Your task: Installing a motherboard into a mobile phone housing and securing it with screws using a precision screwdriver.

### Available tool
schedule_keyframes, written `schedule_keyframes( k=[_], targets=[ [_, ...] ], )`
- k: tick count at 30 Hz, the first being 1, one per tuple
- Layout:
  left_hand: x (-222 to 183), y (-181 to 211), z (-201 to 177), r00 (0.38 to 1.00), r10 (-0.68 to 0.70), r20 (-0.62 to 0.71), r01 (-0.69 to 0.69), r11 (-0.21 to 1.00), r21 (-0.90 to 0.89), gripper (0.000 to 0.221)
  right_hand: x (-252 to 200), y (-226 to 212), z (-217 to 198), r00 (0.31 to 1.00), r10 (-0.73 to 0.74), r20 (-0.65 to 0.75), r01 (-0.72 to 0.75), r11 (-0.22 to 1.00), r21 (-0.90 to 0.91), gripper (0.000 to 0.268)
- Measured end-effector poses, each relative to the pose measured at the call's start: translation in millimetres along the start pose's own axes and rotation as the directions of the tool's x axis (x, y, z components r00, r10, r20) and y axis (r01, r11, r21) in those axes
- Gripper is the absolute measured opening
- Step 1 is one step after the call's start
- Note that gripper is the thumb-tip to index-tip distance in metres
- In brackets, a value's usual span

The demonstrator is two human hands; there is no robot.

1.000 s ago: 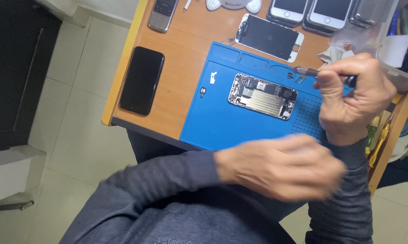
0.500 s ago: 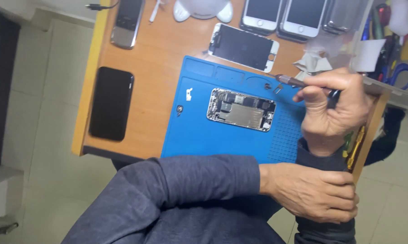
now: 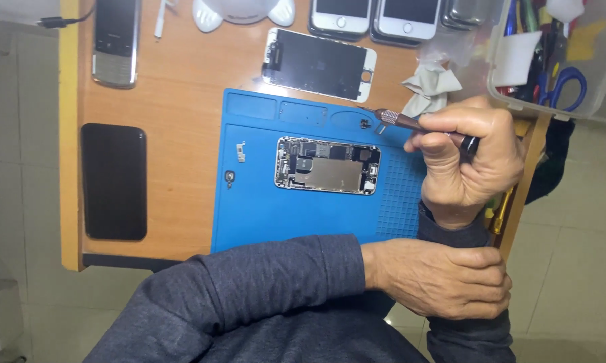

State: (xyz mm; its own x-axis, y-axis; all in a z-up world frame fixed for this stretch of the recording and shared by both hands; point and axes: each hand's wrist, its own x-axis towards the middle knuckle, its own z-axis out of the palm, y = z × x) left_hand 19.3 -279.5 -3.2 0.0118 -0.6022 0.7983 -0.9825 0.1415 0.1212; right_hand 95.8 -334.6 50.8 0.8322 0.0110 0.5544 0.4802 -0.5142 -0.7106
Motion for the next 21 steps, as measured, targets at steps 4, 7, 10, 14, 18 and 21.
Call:
schedule_keyframes(
  k=[4,7,10,14,18,21],
  targets=[
    [1.1,-0.4,-2.5,1.000,-0.002,0.013,0.002,1.000,-0.006,0.029,-0.4,8.8,1.8,1.000,0.009,-0.028,-0.006,0.993,0.118,0.045],
    [1.1,-0.8,-3.1,0.999,0.021,0.043,-0.021,1.000,0.004,0.031,1.2,7.9,3.0,0.999,0.025,-0.039,-0.017,0.984,0.178,0.046],
    [1.6,0.5,-3.1,0.998,0.017,0.059,-0.019,0.999,0.031,0.031,3.6,1.7,4.5,0.999,0.040,-0.027,-0.033,0.973,0.228,0.044],
    [1.2,-0.1,-1.8,1.000,-0.002,0.005,0.002,1.000,0.014,0.030,4.7,-3.6,8.0,0.995,0.091,0.027,-0.095,0.972,0.216,0.041],
    [0.7,0.4,0.9,1.000,-0.007,-0.021,0.007,1.000,0.001,0.030,-0.8,-2.8,6.1,0.988,0.137,0.074,-0.147,0.976,0.161,0.039],
    [-1.5,1.8,4.7,0.999,-0.013,-0.029,0.013,1.000,-0.001,0.028,-2.3,-1.8,7.1,0.988,0.132,0.081,-0.142,0.980,0.140,0.040]
  ],
)
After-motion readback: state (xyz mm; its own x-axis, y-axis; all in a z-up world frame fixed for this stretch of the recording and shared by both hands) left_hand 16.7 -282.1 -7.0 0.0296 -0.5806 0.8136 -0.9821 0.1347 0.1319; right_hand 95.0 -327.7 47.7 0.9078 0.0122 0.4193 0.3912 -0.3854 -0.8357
